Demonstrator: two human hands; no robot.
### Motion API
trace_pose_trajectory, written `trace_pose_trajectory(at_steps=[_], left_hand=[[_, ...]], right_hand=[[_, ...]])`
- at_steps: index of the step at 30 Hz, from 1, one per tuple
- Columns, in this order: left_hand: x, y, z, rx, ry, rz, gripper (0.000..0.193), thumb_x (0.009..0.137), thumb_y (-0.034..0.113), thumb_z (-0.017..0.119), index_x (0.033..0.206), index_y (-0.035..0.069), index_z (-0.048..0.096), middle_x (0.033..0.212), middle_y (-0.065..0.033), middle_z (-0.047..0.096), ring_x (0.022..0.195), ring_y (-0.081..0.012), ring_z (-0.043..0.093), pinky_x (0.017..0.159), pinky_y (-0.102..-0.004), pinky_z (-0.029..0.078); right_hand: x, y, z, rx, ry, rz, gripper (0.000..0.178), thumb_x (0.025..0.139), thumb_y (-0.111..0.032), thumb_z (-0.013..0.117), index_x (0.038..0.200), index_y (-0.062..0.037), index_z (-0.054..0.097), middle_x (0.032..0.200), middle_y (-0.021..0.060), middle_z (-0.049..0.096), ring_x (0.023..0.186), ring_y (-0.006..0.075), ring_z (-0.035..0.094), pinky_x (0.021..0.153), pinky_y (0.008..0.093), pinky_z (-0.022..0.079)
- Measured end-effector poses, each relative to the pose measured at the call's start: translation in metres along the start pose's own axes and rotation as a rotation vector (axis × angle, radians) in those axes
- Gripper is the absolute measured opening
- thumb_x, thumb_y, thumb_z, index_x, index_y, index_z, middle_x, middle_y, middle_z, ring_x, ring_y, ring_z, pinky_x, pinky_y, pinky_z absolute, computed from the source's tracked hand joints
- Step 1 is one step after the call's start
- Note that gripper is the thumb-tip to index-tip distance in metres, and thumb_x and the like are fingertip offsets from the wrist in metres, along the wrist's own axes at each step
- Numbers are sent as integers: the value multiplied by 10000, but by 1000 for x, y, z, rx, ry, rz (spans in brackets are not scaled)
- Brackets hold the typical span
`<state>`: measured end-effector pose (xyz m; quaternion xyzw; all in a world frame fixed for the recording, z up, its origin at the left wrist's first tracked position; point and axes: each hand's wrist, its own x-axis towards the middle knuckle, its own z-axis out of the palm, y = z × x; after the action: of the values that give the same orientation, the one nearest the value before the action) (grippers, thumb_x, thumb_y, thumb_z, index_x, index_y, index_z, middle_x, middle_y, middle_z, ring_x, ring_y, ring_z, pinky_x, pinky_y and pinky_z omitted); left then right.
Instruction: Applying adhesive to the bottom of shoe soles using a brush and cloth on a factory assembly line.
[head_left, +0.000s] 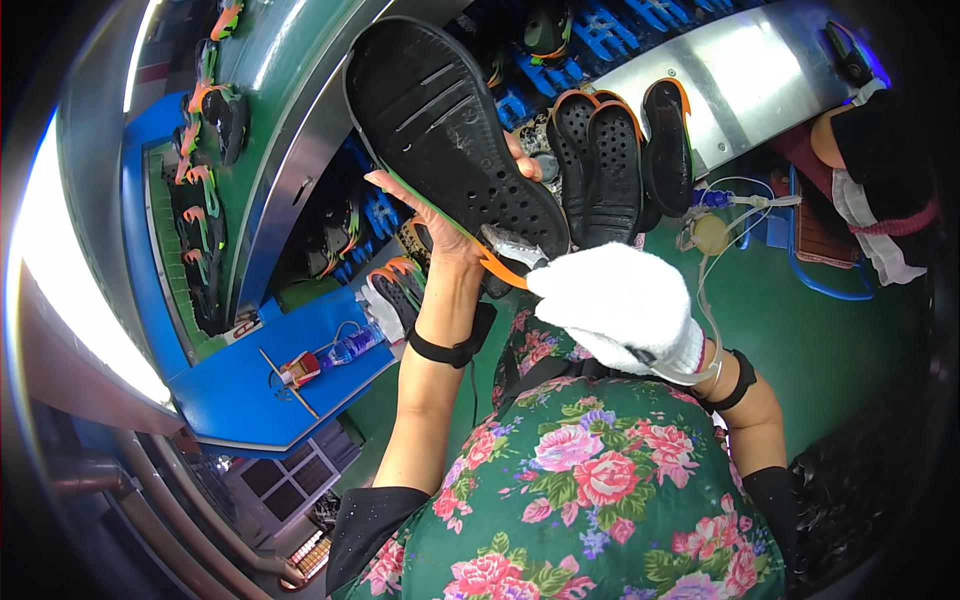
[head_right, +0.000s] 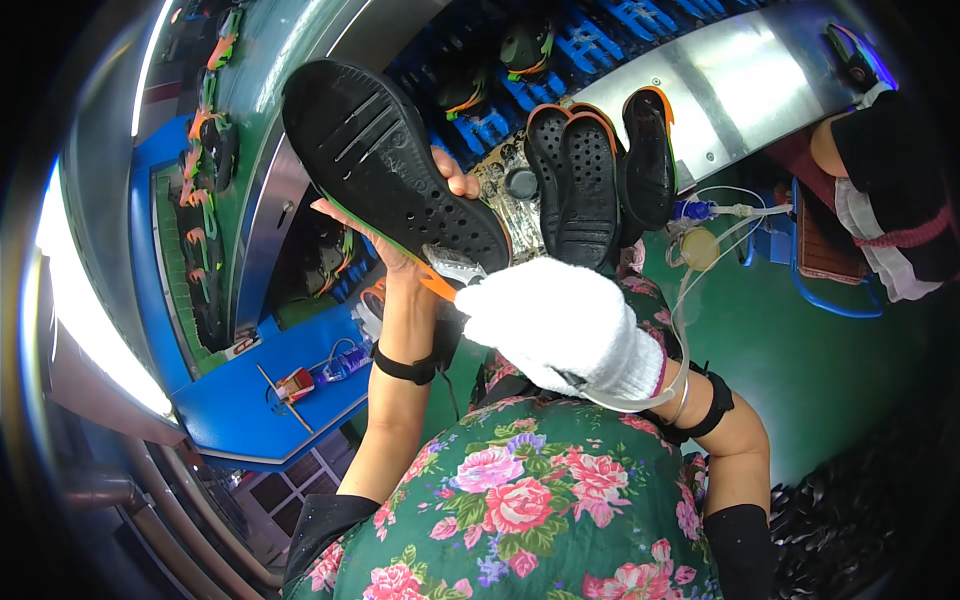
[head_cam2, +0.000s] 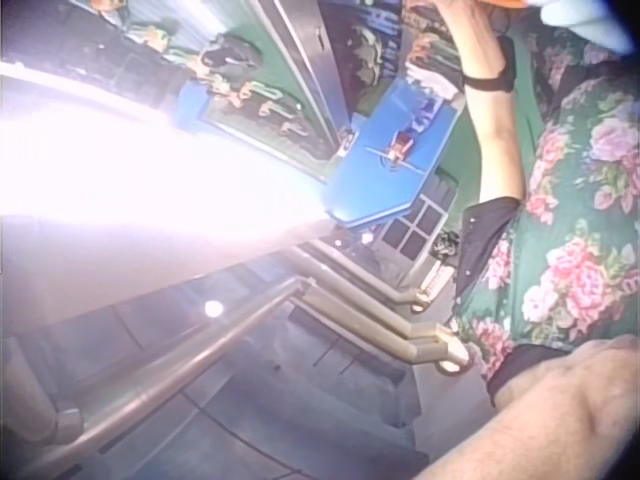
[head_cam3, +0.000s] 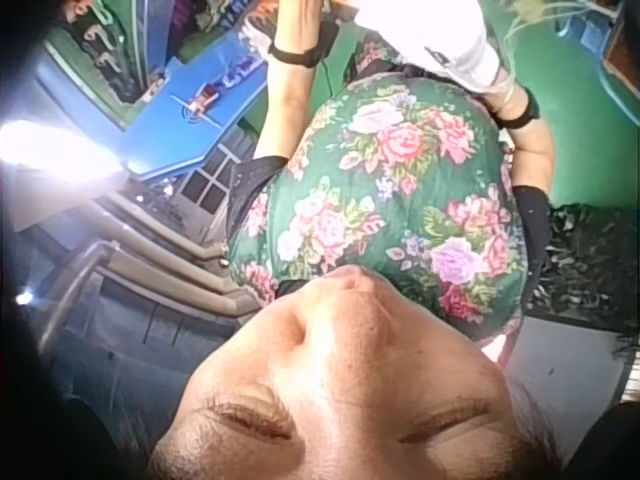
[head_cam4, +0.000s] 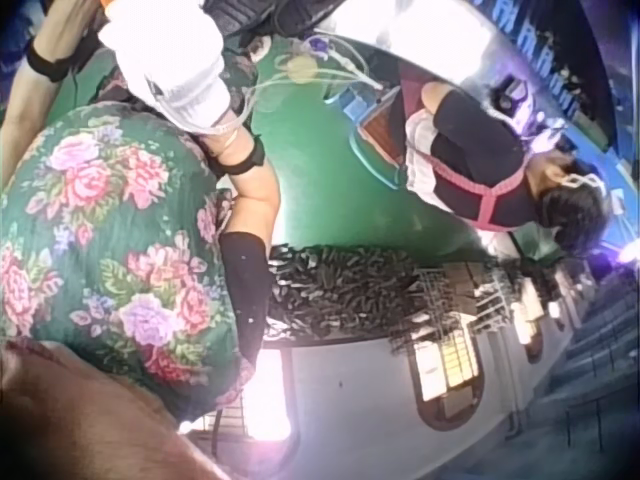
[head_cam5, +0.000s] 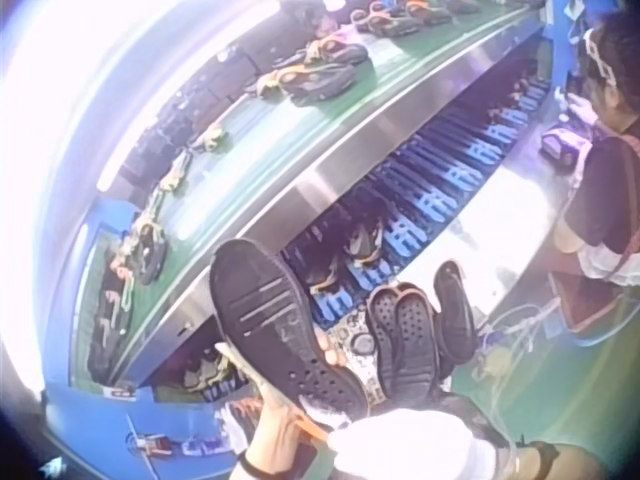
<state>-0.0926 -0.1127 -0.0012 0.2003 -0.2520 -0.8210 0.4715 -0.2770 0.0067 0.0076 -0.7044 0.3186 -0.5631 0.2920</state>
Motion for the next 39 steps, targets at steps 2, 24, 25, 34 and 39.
trace_pose_trajectory(at_steps=[2, 24, 25, 34, 39], left_hand=[[-1, -1, 0, 5, 41, 8, 1185, 602, 1012, 397, 1222, 12, 540, 940, -167, 585, 805, -266, 576, 739, -415, 464], [4, 7, -4, 178, -230, 47, 1122, 578, 1000, 481, 967, -48, 587, 877, -133, 579, 782, -251, 634, 757, -395, 513], [4, 8, -1, 188, -220, 29, 1134, 563, 1010, 474, 960, -46, 588, 874, -129, 581, 778, -252, 636, 756, -395, 515], [2, 11, 2, 168, -158, 35, 1259, 502, 1061, 387, 1026, -71, 557, 877, -168, 583, 770, -291, 635, 738, -414, 525], [3, 11, -4, 149, -127, 13, 1323, 476, 1071, 362, 1107, -80, 528, 885, -192, 593, 767, -305, 630, 727, -425, 529]], right_hand=[[1, -3, 1, 18, -5, 23, 280, 774, 11, 723, 1046, -49, 746, 1050, 107, 746, 927, 276, 717, 775, 368, 573], [4, -8, -13, 235, -3, 205, 257, 756, -21, 766, 1008, -67, 764, 1020, 90, 755, 881, 266, 717, 753, 354, 578], [3, -6, -14, 194, -18, 179, 271, 748, -21, 769, 1016, -67, 764, 1022, 88, 755, 885, 261, 717, 756, 349, 578], [1, -9, -6, 131, -42, 92, 307, 744, 11, 742, 1035, -86, 752, 1042, 87, 752, 878, 260, 718, 752, 348, 584], [3, -21, 4, 134, -36, 80, 300, 768, 17, 740, 1045, -95, 757, 1055, 88, 750, 915, 261, 714, 776, 352, 583]])
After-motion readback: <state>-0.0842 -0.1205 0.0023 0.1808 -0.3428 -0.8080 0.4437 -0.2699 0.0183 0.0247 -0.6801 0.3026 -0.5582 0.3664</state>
